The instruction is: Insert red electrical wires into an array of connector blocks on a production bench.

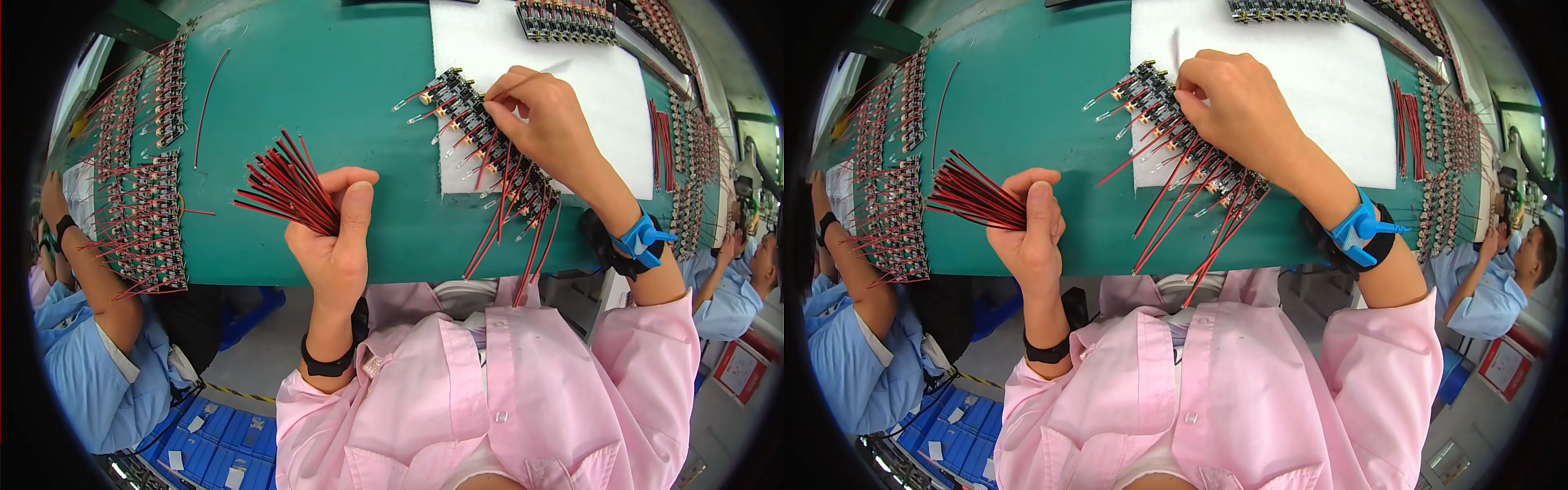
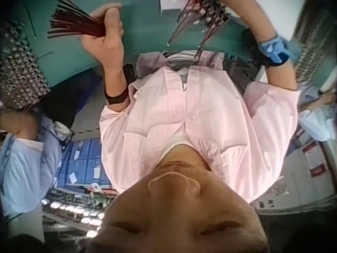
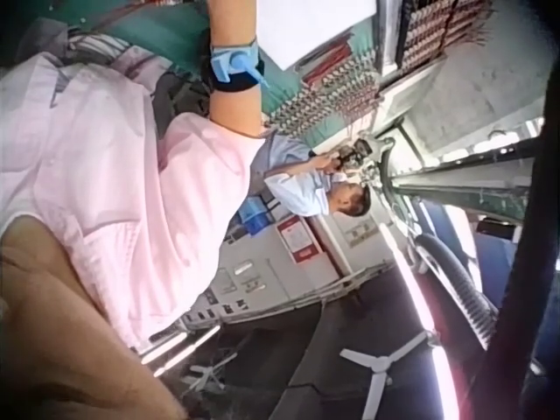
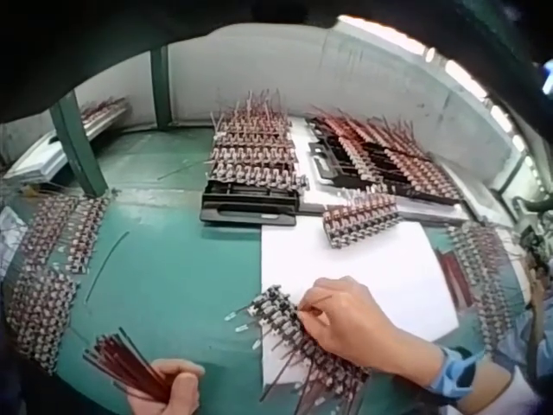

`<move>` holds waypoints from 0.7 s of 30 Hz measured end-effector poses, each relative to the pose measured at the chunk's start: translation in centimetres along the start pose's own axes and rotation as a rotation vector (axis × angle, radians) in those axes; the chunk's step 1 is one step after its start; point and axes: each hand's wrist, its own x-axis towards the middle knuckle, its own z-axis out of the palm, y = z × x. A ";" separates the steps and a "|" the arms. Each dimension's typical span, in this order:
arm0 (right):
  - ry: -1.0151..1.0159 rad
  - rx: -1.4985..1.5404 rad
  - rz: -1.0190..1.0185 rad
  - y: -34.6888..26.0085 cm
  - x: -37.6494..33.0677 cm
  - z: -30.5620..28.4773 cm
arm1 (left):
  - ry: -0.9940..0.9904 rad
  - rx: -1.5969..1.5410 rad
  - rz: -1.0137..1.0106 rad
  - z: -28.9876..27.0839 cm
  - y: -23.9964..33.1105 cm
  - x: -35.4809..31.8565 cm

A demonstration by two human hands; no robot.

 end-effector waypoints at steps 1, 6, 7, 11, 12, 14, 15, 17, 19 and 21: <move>-0.009 -0.050 -0.034 -0.1 0.0 -0.2 | -0.004 0.000 0.004 0.1 0.1 0.0; -0.067 -0.205 -0.168 -0.4 0.1 -0.8 | 0.013 -0.125 -0.052 0.0 0.8 0.2; -0.093 -0.256 -0.197 -0.6 0.1 -0.9 | 0.004 -0.209 -0.069 -0.3 0.8 0.4; -0.134 -0.304 -0.218 -0.2 0.3 -1.8 | -0.080 -0.540 -0.210 -1.2 0.9 1.5; -0.132 -0.246 -0.186 0.2 0.4 -2.2 | -0.115 -0.664 -0.275 -1.3 1.0 1.8; -0.128 -0.170 -0.177 -0.3 1.2 -2.6 | -0.165 -0.768 -0.280 -1.7 0.8 2.4; -0.141 -0.100 -0.149 -1.4 1.9 -3.5 | -0.228 -0.880 -0.298 -1.8 0.7 2.7; -0.171 0.044 -0.099 -3.6 3.5 -4.4 | -0.282 -0.982 -0.302 -1.5 1.5 3.1; -0.185 0.174 -0.180 -5.3 4.9 -4.0 | -0.087 -0.822 -0.320 1.1 4.2 3.4; -0.322 0.363 -0.244 -6.6 5.7 -2.1 | 0.003 -0.733 -0.316 2.1 4.9 4.0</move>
